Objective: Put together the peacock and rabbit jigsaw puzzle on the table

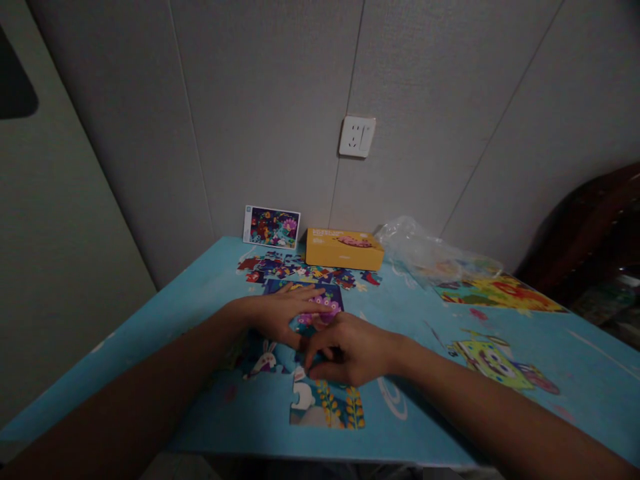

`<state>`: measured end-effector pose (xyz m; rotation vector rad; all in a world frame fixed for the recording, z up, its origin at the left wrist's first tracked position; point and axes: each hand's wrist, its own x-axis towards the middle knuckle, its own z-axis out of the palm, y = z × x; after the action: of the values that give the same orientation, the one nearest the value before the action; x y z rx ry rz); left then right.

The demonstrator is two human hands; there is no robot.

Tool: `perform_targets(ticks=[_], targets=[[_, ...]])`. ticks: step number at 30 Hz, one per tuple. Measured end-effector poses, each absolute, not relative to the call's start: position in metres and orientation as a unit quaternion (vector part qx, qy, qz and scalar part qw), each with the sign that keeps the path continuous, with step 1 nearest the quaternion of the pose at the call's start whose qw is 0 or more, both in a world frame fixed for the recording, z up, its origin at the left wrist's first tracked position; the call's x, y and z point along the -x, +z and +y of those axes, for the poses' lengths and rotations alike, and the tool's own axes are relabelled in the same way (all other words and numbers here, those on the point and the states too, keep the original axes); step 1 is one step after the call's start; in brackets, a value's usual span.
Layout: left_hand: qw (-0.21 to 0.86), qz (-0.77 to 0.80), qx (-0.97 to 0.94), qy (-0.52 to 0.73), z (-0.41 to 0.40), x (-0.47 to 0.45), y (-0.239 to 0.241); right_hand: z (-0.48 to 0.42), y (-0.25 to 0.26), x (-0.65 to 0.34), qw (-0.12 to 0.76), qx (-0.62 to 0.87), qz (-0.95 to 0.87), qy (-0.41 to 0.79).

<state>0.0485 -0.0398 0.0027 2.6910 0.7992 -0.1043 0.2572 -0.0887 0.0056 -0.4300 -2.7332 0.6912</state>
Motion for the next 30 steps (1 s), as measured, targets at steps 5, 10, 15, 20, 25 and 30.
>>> perform_targets(ticks=[5, 10, 15, 20, 25, 30], targets=[[0.170, 0.281, -0.944, -0.019, -0.042, -0.048, 0.004, -0.094, 0.005, -0.254, 0.198, 0.130, -0.944, 0.228], [0.153, 0.300, -0.942, 0.017, -0.042, -0.049, 0.004, -0.095, -0.002, -0.249, 0.118, 0.121, -0.962, 0.216], [0.101, 0.354, -0.928, 0.057, -0.034, -0.049, -0.001, -0.092, -0.003, -0.246, 0.171, 0.099, -0.966, 0.166], [0.051, 0.428, -0.897, 0.100, -0.025, -0.045, -0.005, -0.089, -0.003, -0.250, 0.136, 0.120, -0.968, 0.172], [0.036, 0.434, -0.892, 0.121, -0.020, -0.041, -0.009, -0.092, -0.005, -0.248, 0.111, 0.078, -0.971, 0.195], [0.039, 0.432, -0.892, 0.130, -0.018, -0.041, -0.010, -0.093, -0.004, -0.246, 0.104, 0.098, -0.967, 0.210]])
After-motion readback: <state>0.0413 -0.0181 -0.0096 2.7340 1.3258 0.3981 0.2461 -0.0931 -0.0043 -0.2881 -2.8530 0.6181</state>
